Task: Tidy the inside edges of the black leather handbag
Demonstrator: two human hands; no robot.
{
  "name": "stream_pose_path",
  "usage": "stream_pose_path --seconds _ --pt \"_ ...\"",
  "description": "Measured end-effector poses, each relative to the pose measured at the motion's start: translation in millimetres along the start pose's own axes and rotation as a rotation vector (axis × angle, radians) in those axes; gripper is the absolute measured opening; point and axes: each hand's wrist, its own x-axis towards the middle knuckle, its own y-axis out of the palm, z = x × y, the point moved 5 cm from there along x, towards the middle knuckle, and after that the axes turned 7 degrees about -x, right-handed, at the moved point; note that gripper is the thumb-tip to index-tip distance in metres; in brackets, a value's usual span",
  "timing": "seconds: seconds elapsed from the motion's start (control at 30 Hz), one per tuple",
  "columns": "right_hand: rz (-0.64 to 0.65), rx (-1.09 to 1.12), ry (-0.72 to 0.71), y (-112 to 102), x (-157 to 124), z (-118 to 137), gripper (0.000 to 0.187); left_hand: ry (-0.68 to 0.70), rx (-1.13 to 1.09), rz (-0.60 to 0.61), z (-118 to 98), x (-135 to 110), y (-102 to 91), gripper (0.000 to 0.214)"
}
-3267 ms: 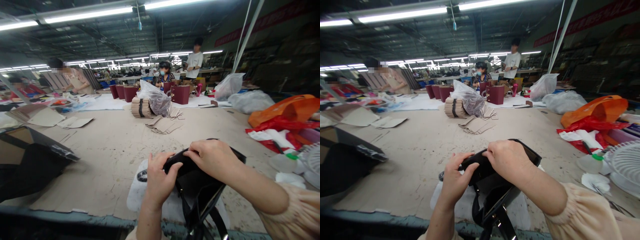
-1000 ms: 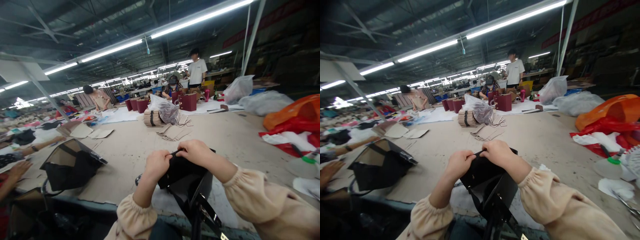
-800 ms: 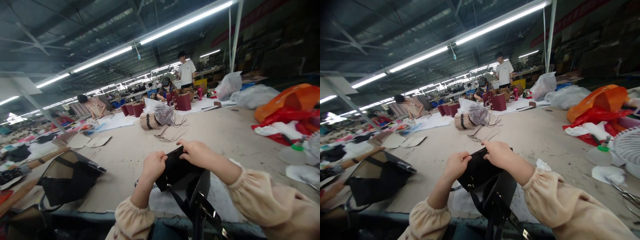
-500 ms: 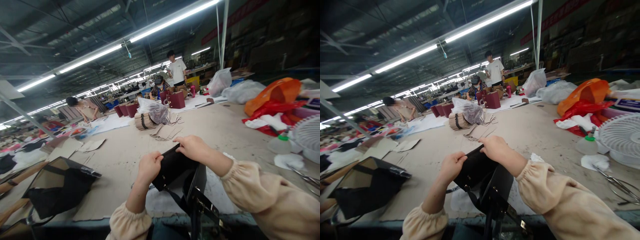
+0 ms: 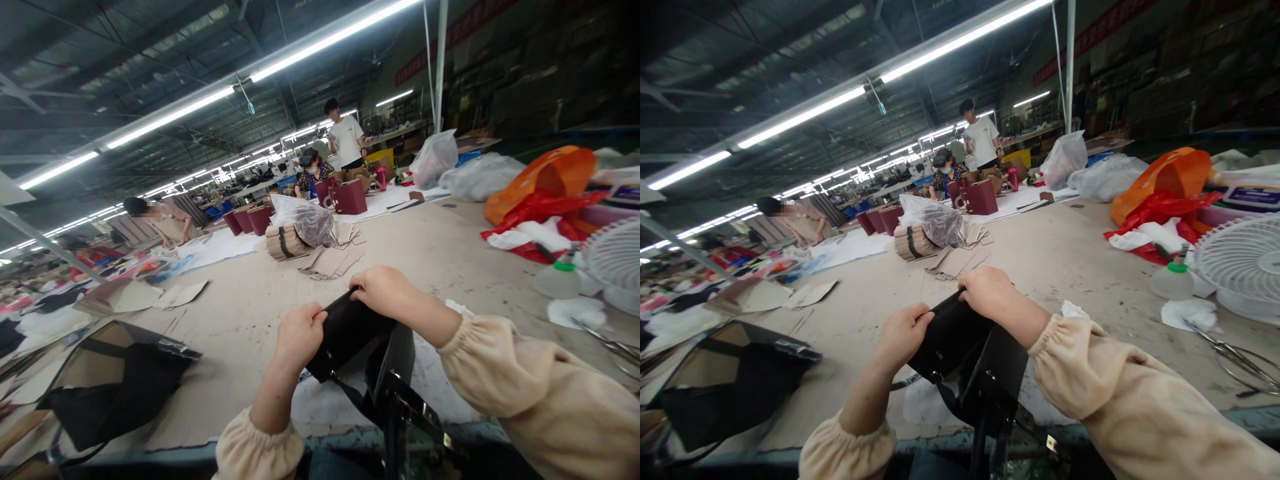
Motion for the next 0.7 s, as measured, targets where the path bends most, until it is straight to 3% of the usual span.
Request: stream_pose_path --seconds 0.27,0.53,0.6,0.7 --pt "-0.013 0.004 -0.015 0.8 2.0 -3.8 0.023 0.123 -0.023 0.06 -19.8 11.3 2.9 0.027" --pt "-0.036 0.048 -0.097 -2.5 -6.5 -9.5 0.03 0.082 -0.073 0.037 -20.8 24.2 9.5 0.027" --pt "-0.043 0.06 -0.118 -3.7 -9.6 -12.6 0.036 0.093 -0.118 0.071 -18.9 23.7 9.9 0.027" --pt "-0.042 0.054 -0.135 -4.1 -11.7 -15.3 0.029 0.108 -0.2 0.182 -14.5 23.2 10.5 0.026"
